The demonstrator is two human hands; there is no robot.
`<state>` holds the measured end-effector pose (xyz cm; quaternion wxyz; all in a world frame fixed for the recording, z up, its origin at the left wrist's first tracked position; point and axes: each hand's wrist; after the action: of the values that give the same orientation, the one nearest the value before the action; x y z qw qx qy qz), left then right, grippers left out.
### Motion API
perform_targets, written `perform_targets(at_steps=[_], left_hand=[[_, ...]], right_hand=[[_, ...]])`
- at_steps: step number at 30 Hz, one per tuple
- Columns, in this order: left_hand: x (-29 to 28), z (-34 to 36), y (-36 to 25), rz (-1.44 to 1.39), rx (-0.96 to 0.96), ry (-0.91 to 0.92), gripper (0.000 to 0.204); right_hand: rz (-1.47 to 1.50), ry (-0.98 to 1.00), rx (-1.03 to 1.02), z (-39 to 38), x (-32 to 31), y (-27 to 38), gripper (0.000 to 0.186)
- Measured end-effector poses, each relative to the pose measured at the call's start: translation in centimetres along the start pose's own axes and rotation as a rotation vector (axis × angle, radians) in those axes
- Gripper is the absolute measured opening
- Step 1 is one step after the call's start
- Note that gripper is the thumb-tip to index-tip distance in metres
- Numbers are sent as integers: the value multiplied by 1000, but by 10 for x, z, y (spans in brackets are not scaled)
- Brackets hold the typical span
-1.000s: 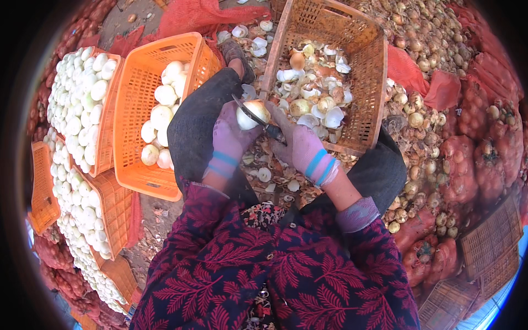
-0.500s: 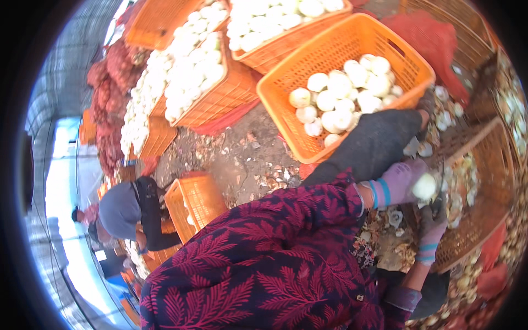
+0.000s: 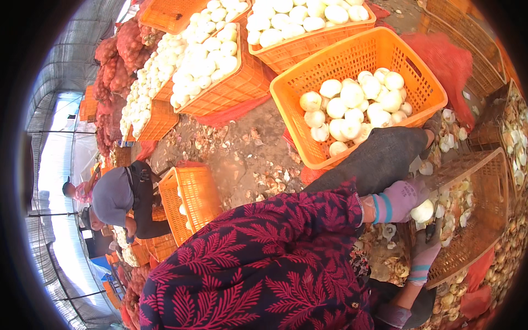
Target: The person sits on the floor and peels onions one by one, removing the outer layers and placing the peeled onions into an orange basket. The person uses a small knife to assist in peeling and discards the skins into a separate basket.
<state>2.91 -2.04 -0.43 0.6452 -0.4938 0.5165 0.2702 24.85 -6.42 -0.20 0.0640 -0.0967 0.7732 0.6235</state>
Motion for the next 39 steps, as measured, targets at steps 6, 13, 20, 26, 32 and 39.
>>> perform_targets(at_steps=[6, 13, 20, 26, 32, 39], left_hand=[[8, 6, 16, -455, -129, -178, 67], [-19, 9, 8, -945, -89, -13, 76], [-40, 4, 0, -1257, -299, 33, 67], [4, 5, 10, -879, -310, -129, 62], [11, 7, 15, -517, -188, -195, 65], [-4, 9, 13, -323, -134, -137, 70]], right_hand=[[-437, -82, -268, 10, -3, -8, 67], [-597, -196, 218, -10, -35, 24, 75], [-463, -528, 378, -34, -92, -8, 77], [-296, -184, 75, -34, -2, 68, 82], [-326, 40, -16, -24, 52, 74, 89], [-350, 26, -43, -8, 43, 55, 89]])
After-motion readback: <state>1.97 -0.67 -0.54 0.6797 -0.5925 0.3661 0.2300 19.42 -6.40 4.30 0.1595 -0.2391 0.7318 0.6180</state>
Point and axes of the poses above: each hand's wrist, its own z-axis towards the middle knuckle, its own x-axis out of the palm, y = z × x, and after that the axes turned 15 degrees about z, right-handed
